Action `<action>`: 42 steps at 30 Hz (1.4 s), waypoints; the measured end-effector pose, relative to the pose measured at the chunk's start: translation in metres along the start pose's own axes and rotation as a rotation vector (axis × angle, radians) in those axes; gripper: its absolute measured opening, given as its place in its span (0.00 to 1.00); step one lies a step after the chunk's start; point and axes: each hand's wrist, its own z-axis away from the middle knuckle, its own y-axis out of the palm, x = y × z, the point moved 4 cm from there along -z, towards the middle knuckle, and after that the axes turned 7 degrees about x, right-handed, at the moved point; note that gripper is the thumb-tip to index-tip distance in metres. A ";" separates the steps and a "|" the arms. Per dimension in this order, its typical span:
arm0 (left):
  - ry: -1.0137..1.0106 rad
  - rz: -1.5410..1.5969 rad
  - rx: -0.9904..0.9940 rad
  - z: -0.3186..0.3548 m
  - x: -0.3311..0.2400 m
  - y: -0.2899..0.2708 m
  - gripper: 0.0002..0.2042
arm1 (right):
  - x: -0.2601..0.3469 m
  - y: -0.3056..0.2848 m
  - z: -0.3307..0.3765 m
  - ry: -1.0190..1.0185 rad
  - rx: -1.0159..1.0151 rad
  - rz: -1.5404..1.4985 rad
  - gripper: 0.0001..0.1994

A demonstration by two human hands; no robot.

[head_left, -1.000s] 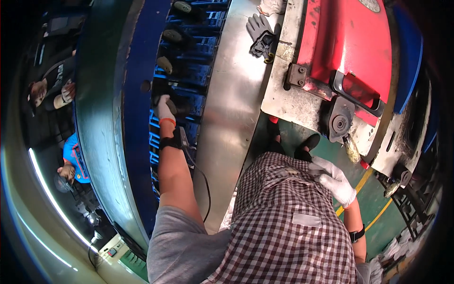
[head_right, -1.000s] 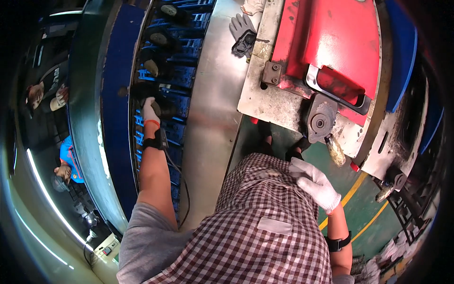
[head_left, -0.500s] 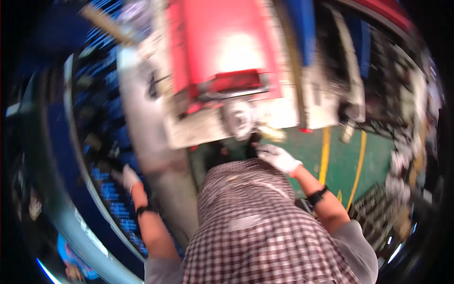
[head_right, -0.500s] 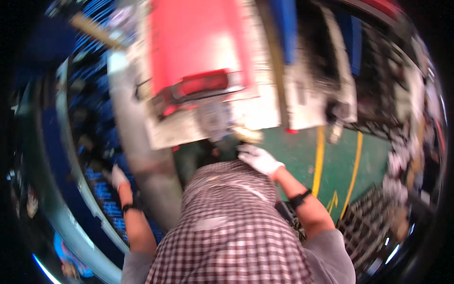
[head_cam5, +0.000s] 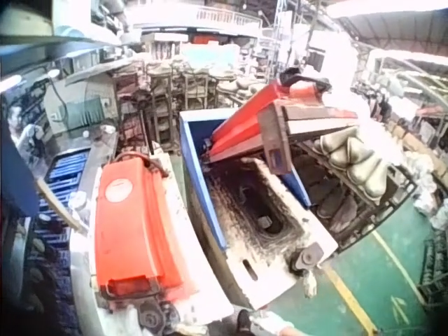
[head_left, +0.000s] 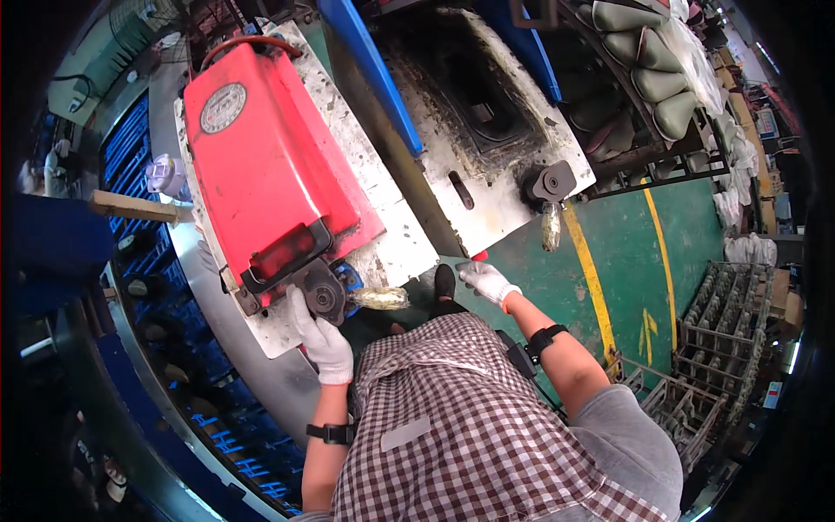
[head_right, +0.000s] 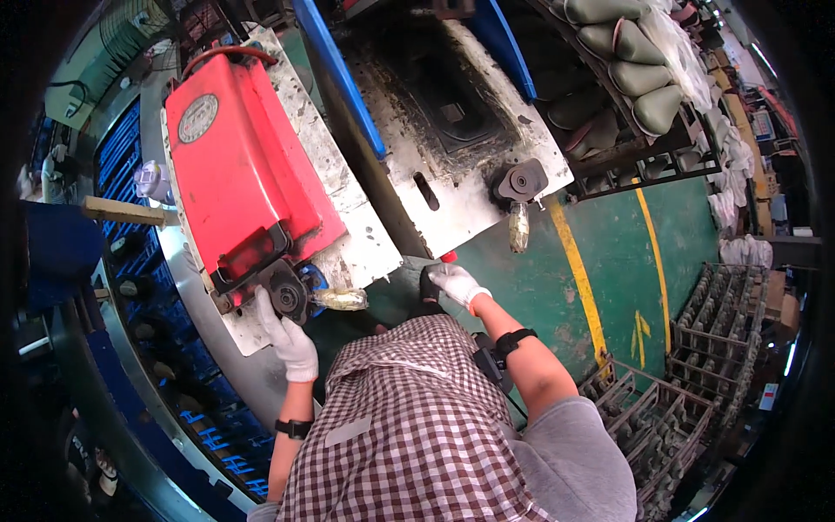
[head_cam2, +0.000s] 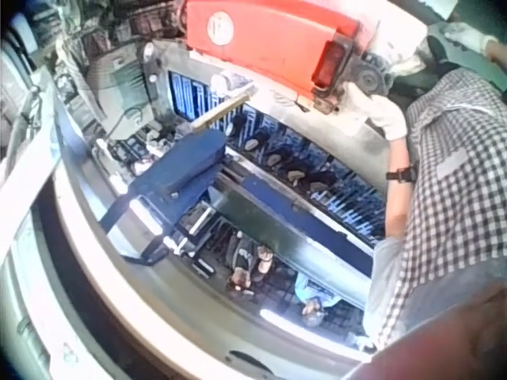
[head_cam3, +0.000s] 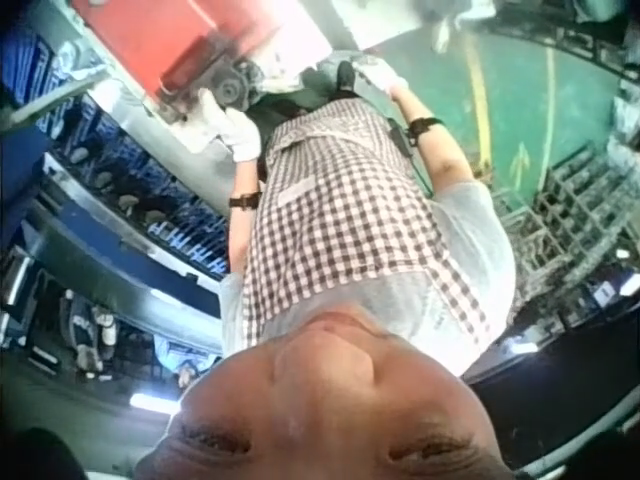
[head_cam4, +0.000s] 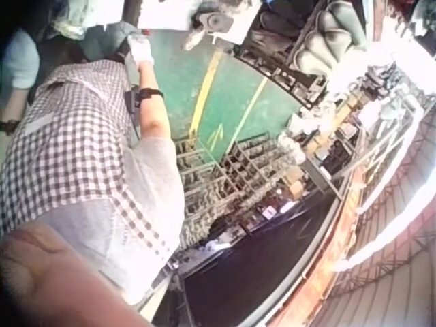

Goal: Pressing shoe soles onto uppers using an industrial pressing machine in a factory setting.

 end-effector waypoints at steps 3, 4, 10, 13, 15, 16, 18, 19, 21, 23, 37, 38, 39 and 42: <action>0.042 -0.035 -0.012 -0.007 -0.002 0.002 0.27 | -0.013 -0.015 -0.002 0.029 -0.020 -0.059 0.20; 0.014 -0.075 0.005 -0.008 -0.007 -0.003 0.26 | -0.021 -0.021 -0.002 0.068 -0.033 -0.118 0.19; 0.124 -0.171 -0.010 -0.016 -0.057 -0.010 0.23 | -0.036 -0.096 -0.036 -0.164 -0.498 -0.536 0.19; 0.270 -0.136 0.190 -0.025 -0.090 0.021 0.21 | -0.032 -0.106 -0.048 -0.082 -0.518 -0.572 0.18; 0.309 -0.379 0.310 -0.037 -0.105 0.040 0.19 | -0.024 -0.104 -0.055 -0.001 -0.518 -0.570 0.17; 0.350 -0.514 0.304 -0.037 -0.109 0.045 0.19 | -0.020 -0.103 -0.057 0.037 -0.510 -0.560 0.17; 0.358 -0.531 0.261 -0.044 -0.118 0.050 0.14 | -0.015 -0.101 -0.057 0.100 -0.474 -0.517 0.16; 0.319 -0.532 0.287 -0.046 -0.121 0.050 0.13 | -0.012 -0.099 -0.055 0.122 -0.440 -0.482 0.15; 0.278 -0.530 0.270 -0.046 -0.120 0.050 0.13 | -0.011 -0.093 -0.052 0.148 -0.352 -0.382 0.15; 0.301 -0.507 0.232 -0.049 -0.114 0.055 0.15 | -0.015 -0.092 -0.046 0.154 -0.265 -0.264 0.14; 0.239 -0.284 0.000 -0.025 -0.097 -0.001 0.19 | 0.110 -0.006 0.044 -0.231 0.619 0.449 0.19; 0.197 -0.259 -0.079 -0.013 -0.083 -0.006 0.21 | 0.123 0.002 0.047 -0.226 0.648 0.340 0.19; 0.105 -0.235 -0.085 -0.006 -0.073 -0.013 0.22 | 0.136 0.007 0.046 -0.445 0.578 0.360 0.18; -0.242 -0.252 -0.198 0.028 -0.040 -0.046 0.21 | 0.189 0.041 0.058 -0.548 0.441 0.314 0.18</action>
